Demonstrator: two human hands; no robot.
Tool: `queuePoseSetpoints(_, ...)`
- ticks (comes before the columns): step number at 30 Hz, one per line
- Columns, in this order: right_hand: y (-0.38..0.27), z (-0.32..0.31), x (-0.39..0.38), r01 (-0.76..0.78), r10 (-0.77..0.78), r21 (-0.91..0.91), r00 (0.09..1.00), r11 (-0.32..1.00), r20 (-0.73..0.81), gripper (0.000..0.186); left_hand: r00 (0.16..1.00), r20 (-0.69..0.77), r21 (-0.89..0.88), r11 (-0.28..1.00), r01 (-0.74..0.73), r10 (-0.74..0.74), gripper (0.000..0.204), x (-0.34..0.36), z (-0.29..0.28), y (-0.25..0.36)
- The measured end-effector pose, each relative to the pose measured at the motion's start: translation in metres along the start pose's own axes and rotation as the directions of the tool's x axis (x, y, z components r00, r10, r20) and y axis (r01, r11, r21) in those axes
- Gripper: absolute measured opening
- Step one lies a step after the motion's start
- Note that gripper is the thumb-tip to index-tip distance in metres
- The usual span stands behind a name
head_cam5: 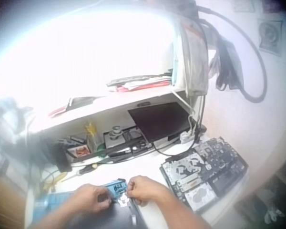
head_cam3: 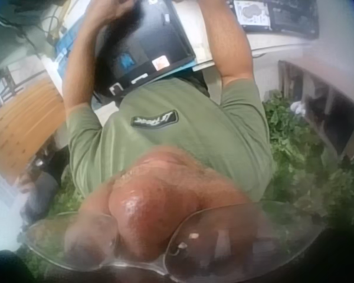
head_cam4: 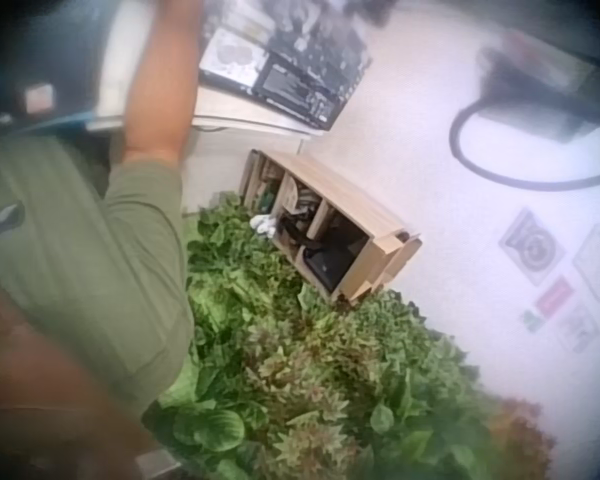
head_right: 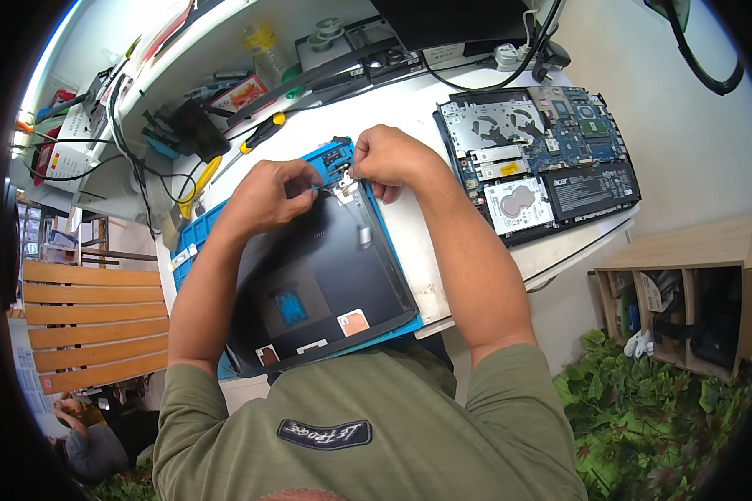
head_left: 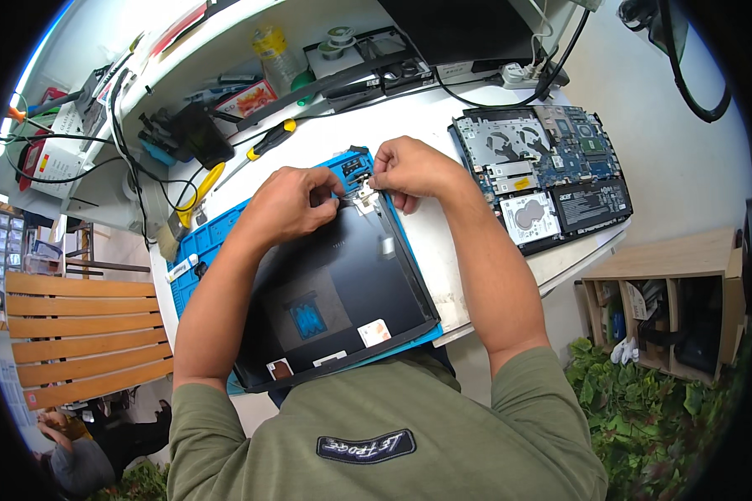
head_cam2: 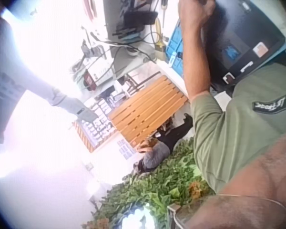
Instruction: The person disassembles the top cover of a laptop and separates the screen from the housing by hand and with a screwdriver.
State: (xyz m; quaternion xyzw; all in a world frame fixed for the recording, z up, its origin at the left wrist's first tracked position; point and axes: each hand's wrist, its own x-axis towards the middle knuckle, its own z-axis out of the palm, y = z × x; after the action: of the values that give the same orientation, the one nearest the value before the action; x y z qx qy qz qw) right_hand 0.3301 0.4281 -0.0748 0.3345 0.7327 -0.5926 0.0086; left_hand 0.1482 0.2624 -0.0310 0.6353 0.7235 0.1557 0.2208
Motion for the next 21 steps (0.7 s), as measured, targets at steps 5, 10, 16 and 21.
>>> queuePoseSetpoints(5,0.002,0.000,0.002,0.002,-0.002,-0.008,1.000,1.000,-0.001,0.016,0.992,0.110,-0.160,0.984,0.082,-0.065,0.032,-0.008,0.013,0.004)
queuePoseSetpoints(10,0.002,0.000,0.003,0.003,-0.003,-0.001,1.000,1.000,0.011,0.017,0.962,0.212,-0.397,0.885,0.244,-0.171,0.037,-0.014,0.027,0.006)
queuePoseSetpoints(16,0.001,0.001,0.002,-0.007,0.007,0.008,1.000,1.000,0.003,0.018,0.966,0.192,-0.516,0.820,0.249,-0.173,0.042,-0.027,0.048,0.024)
queuePoseSetpoints(21,0.005,0.000,0.004,0.011,-0.011,0.020,1.000,1.000,0.015,0.017,0.991,0.017,-0.145,0.980,0.134,-0.133,0.046,-0.023,0.044,0.032)
